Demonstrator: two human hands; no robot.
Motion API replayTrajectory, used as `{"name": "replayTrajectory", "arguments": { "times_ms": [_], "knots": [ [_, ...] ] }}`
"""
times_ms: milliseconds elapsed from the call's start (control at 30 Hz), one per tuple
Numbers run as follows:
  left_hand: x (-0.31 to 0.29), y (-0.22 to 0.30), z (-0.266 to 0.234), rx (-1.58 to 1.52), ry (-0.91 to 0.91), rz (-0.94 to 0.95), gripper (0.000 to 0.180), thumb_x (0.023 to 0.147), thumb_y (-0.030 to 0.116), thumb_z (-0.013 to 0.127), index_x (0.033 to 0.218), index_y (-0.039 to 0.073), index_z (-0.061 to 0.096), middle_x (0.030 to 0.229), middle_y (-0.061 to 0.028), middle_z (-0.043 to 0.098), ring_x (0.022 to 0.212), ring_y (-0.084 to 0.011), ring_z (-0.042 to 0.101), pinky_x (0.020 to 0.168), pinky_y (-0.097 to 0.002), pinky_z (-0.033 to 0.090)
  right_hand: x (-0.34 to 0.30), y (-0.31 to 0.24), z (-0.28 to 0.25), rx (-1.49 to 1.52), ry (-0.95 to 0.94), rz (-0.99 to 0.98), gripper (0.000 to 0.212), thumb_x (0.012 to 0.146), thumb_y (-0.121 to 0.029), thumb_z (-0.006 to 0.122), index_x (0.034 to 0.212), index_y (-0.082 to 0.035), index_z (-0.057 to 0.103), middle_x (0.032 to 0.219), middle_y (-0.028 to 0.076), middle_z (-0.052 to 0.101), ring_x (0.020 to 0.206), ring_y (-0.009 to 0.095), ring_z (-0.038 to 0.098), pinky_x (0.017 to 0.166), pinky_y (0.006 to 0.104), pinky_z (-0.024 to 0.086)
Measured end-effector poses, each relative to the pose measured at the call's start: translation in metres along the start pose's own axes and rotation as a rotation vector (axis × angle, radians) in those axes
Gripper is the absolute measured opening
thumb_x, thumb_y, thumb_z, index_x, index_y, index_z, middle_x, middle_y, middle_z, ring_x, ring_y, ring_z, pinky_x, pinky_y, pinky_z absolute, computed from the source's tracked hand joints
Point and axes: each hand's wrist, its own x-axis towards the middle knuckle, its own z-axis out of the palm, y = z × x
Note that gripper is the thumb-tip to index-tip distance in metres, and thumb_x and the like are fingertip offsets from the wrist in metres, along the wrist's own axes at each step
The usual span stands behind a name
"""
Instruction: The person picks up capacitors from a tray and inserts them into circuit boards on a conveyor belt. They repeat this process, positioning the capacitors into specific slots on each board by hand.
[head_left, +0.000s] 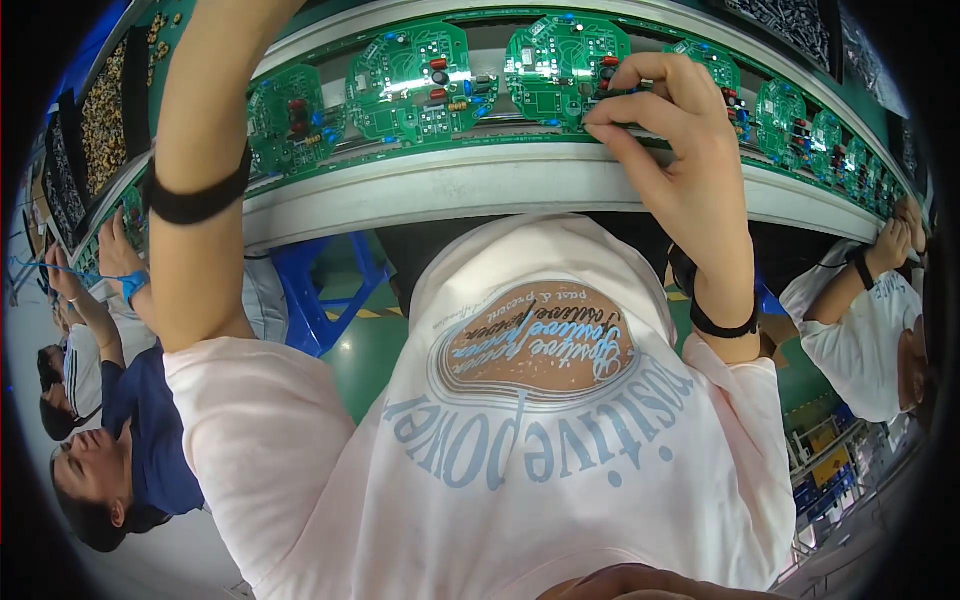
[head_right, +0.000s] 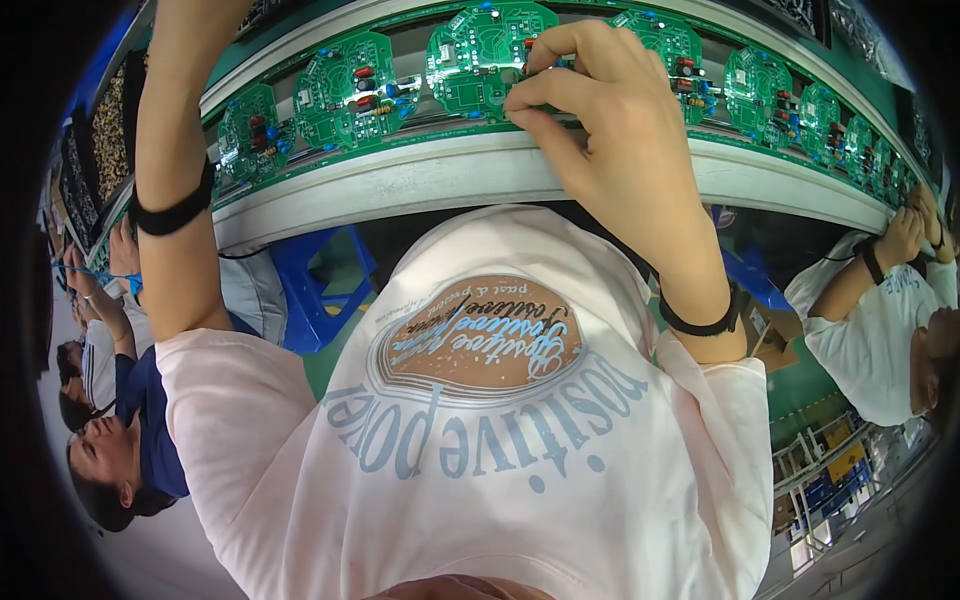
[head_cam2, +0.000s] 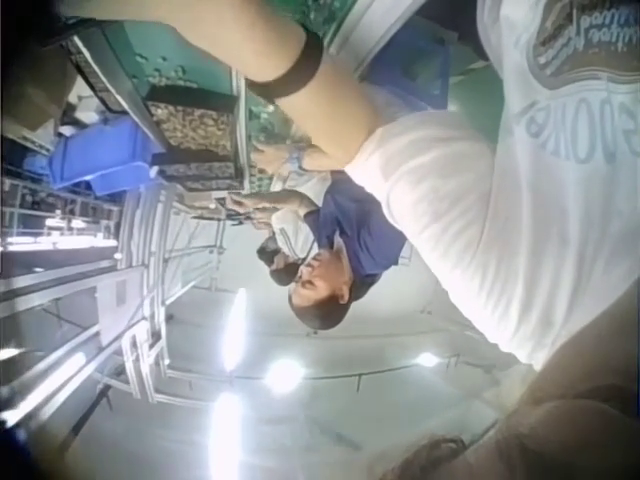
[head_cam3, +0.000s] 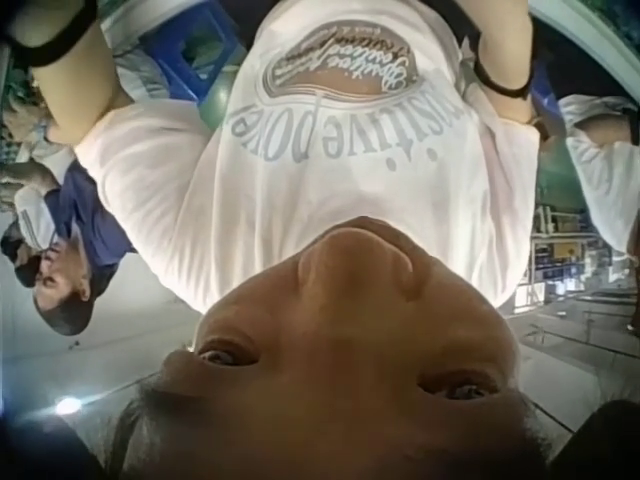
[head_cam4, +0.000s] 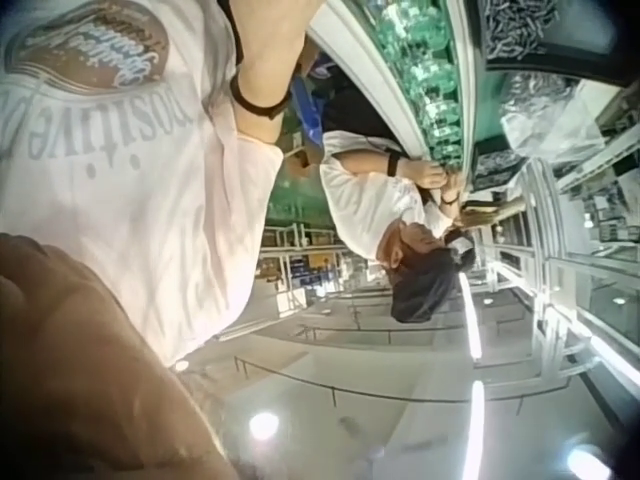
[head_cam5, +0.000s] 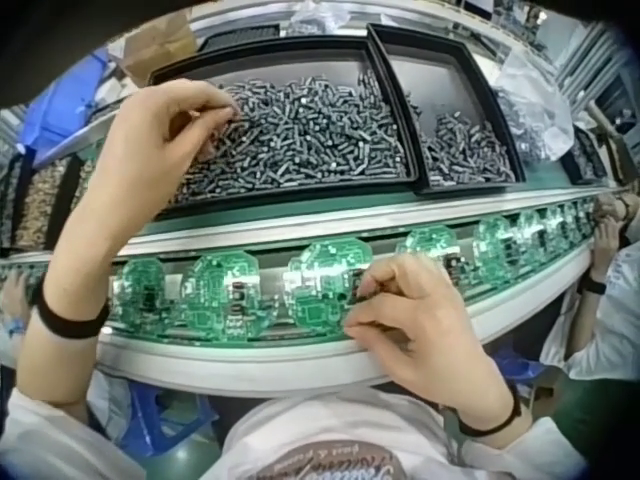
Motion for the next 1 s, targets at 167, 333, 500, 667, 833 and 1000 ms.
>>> {"name": "replayTrajectory", "arguments": {
  "times_ms": [167, 333, 500, 667, 833, 1000],
  "knots": [
    [-0.033, 0.031, -0.028, -0.28, -0.086, -0.361, 0.013, 0.093, 0.007, 0.07, 0.101, -0.003, 0.07, 0.079, -0.0146, 0.068, 0.07, -0.0226, 0.067, 0.066, -0.0332, 0.055, -0.001, -0.004, 0.0, 0.008, 0.013, 0.031, 0.015, 0.078, -0.001, 0.078, 0.092, -0.006, 0.075, 0.109, 0.006, 0.064, 0.096, 0.026, 0.057, 0.085, 0.0364, 0.046],
    [-0.085, 0.009, -0.038, -0.588, -0.16, -0.524, 0.016, 0.1, 0.01, 0.069, 0.111, 0.0, 0.075, 0.101, -0.0078, 0.075, 0.082, -0.0155, 0.071, 0.07, -0.0256, 0.055, 0.002, -0.008, -0.005, -0.044, -0.005, 0.02, 0.015, 0.076, -0.002, 0.078, 0.09, -0.007, 0.074, 0.106, 0.006, 0.065, 0.095, 0.026, 0.058, 0.084, 0.0374, 0.045],
    [-0.108, 0.033, -0.028, -0.787, -0.232, -0.588, 0.021, 0.104, 0.009, 0.063, 0.116, -0.006, 0.072, 0.101, -0.011, 0.074, 0.084, -0.0137, 0.071, 0.072, -0.0253, 0.056, 0.002, -0.014, -0.005, -0.106, -0.022, -0.009, 0.015, 0.076, -0.003, 0.078, 0.089, -0.008, 0.072, 0.106, 0.004, 0.065, 0.095, 0.027, 0.058, 0.083, 0.0387, 0.043],
    [-0.121, 0.04, -0.025, -0.993, -0.211, -0.748, 0.023, 0.103, 0.007, 0.062, 0.12, -0.007, 0.07, 0.101, -0.0139, 0.075, 0.084, -0.0163, 0.072, 0.073, -0.026, 0.058, 0.003, -0.02, -0.005, -0.201, -0.044, -0.097, 0.018, 0.077, -0.006, 0.078, 0.093, -0.008, 0.071, 0.106, 0.003, 0.065, 0.095, 0.027, 0.058, 0.082, 0.0402, 0.043],
    [-0.125, 0.04, -0.024, -1.094, -0.201, -0.763, 0.022, 0.101, 0.002, 0.064, 0.12, -0.008, 0.07, 0.102, -0.0169, 0.076, 0.084, -0.0187, 0.074, 0.074, -0.0265, 0.06, 0.003, -0.02, -0.006, -0.253, -0.077, -0.119, 0.019, 0.078, -0.006, 0.077, 0.096, -0.008, 0.071, 0.105, 0.003, 0.065, 0.094, 0.027, 0.058, 0.081, 0.0408, 0.043],
    [-0.133, 0.045, -0.024, -0.94, -0.199, -0.737, 0.022, 0.098, -0.003, 0.066, 0.119, -0.009, 0.07, 0.104, -0.0175, 0.076, 0.088, -0.02, 0.075, 0.077, -0.0268, 0.061, 0.002, -0.018, -0.015, -0.251, -0.053, -0.164, 0.019, 0.078, -0.006, 0.075, 0.097, -0.007, 0.072, 0.106, 0.005, 0.066, 0.098, 0.026, 0.061, 0.085, 0.0405, 0.047]
  ]
}}
